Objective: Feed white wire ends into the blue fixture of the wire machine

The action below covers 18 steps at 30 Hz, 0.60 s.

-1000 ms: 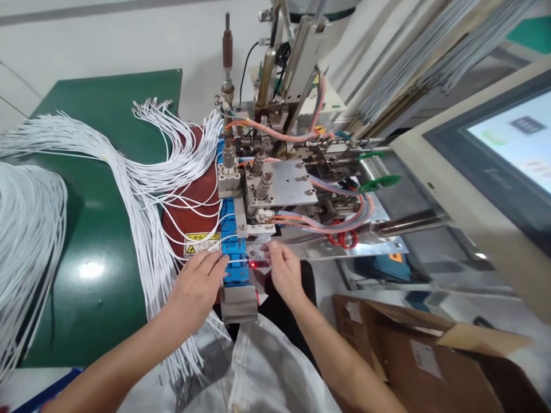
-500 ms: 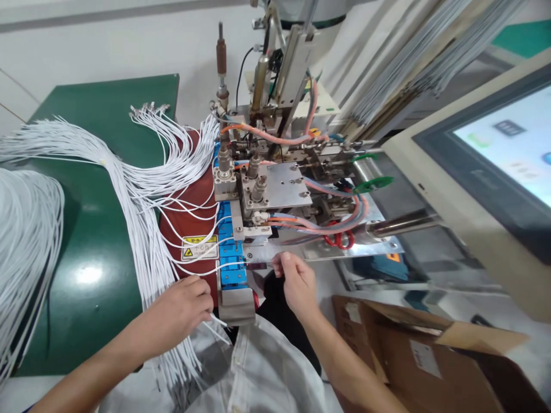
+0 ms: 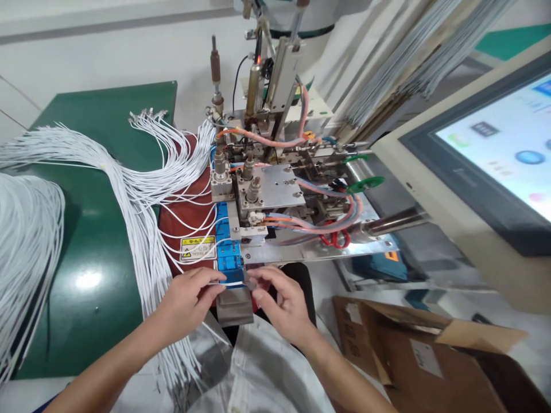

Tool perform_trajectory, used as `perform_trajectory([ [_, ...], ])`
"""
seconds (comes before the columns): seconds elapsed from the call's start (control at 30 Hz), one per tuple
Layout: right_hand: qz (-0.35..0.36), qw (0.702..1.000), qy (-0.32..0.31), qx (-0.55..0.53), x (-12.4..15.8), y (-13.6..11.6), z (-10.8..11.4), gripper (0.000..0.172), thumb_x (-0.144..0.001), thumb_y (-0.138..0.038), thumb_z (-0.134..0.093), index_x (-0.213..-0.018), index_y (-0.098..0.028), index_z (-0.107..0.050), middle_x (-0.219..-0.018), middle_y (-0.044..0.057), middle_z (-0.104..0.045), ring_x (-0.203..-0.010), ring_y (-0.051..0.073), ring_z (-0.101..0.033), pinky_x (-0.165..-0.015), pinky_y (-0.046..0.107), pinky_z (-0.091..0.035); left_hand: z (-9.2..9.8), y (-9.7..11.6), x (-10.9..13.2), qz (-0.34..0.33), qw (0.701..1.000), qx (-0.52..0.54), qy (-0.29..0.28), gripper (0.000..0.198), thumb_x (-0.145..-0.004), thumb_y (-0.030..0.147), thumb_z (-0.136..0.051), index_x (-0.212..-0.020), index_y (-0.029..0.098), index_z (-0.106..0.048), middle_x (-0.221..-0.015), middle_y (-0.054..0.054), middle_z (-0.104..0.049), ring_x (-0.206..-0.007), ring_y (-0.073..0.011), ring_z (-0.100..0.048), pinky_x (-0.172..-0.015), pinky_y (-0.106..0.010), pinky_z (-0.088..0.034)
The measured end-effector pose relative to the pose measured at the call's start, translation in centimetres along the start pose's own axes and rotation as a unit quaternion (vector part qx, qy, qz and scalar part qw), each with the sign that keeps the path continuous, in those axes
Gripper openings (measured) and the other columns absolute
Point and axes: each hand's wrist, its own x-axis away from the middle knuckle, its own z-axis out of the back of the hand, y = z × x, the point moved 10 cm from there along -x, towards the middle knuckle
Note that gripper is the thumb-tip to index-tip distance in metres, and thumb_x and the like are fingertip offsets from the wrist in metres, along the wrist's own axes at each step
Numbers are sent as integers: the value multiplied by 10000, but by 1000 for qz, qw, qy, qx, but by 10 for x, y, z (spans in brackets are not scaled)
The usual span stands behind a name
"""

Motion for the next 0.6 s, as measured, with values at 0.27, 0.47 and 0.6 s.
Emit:
perform_trajectory([
  [0.27,48,997,16,58,-10,-16,-7,96,-773,-149,-553,-735,-198,-627,-709,40,-649,-648,143,-604,-600,260,-491,-4,26,-10,-31,994,83,65,183,-856,222,-488,-954,183,-638,-905,-44,-667,-824,-133,-608,-759,-235,-479],
  [0.47,97,992,-48,70,-12,-30,-15,161,-805,-158,-500,-796,-212,-651,-754,54,-634,-720,161,-600,-653,286,-495,-14,5,-17,85,984,155,30,203,-774,346,-593,-674,174,-637,-634,14,-623,-589,-110,-563,-549,-198,-450],
  [0.6,84,991,-76,69,-15,-29,-18,170,-813,-167,-500,-773,-211,-659,-748,49,-623,-709,155,-591,-652,278,-485,-17,6,-17,51,988,146,7,153,-786,297,-582,-716,178,-649,-688,2,-647,-632,-115,-577,-598,-206,-462],
])
